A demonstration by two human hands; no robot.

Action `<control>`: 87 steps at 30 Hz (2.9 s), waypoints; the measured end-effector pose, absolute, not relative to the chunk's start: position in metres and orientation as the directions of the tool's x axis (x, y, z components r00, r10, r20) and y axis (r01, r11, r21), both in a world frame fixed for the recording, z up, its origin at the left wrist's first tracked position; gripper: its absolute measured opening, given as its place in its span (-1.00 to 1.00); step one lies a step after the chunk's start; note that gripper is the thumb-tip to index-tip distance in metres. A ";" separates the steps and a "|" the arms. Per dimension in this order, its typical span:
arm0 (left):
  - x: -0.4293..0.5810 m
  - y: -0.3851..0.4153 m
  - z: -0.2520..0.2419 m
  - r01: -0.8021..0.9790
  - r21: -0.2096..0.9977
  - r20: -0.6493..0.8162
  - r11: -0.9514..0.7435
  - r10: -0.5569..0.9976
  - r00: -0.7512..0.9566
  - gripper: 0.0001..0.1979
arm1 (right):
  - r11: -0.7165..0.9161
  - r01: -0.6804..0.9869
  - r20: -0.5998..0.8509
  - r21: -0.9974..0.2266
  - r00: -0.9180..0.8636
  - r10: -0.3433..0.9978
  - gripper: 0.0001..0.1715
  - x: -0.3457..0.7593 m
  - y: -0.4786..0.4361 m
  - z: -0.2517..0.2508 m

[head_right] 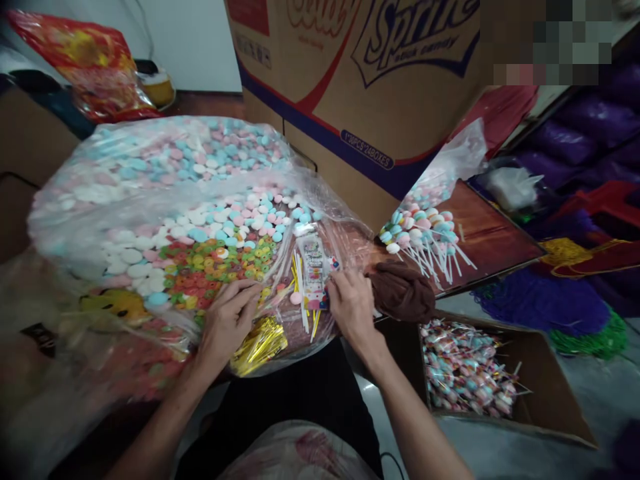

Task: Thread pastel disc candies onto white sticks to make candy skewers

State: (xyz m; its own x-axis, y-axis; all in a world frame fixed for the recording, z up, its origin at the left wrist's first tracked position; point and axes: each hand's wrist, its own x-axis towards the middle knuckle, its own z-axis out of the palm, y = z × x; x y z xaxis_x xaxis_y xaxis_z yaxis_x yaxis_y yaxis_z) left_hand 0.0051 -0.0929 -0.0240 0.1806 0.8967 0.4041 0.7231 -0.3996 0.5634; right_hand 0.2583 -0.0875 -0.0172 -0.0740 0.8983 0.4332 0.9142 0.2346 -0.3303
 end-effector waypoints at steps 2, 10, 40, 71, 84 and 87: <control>0.005 -0.093 -0.026 0.718 0.565 0.409 -0.406 0.894 0.183 -0.70 | 0.237 0.917 0.418 -0.321 -0.088 0.904 -0.73 0.235 -0.092 -0.028; 0.015 -0.094 -0.006 0.725 0.532 0.430 -0.437 0.877 0.214 -0.76 | 0.179 0.954 0.429 -0.239 -0.061 0.901 -0.80 0.216 -0.098 -0.030; 0.017 -0.081 0.004 0.499 0.823 0.209 -0.271 0.962 0.178 -0.93 | 0.027 0.996 0.161 -0.082 -0.013 0.987 -0.81 0.183 -0.076 -0.010; 0.015 -0.019 0.025 0.401 0.911 -0.177 0.096 0.970 0.169 -0.89 | 0.086 0.580 0.262 -0.810 0.226 0.938 -0.76 0.197 -0.083 -0.023; 0.019 -0.044 0.032 0.621 0.744 0.053 -0.247 0.948 0.313 -0.94 | 0.114 0.429 0.204 -0.896 0.171 0.964 -0.87 0.194 -0.099 -0.001; 0.017 -0.050 0.025 0.572 0.799 0.043 -0.186 0.966 0.255 -0.92 | 0.135 0.518 0.181 -0.845 0.039 0.983 -0.90 0.184 -0.090 -0.005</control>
State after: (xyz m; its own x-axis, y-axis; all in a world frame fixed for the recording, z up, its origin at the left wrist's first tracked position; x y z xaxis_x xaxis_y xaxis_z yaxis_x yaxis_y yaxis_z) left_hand 0.0173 -0.0501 0.0248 0.2554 0.9659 0.0428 0.5715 -0.1865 0.7991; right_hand 0.1842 -0.0897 -0.0052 0.0392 0.9827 0.1810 0.5179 0.1350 -0.8447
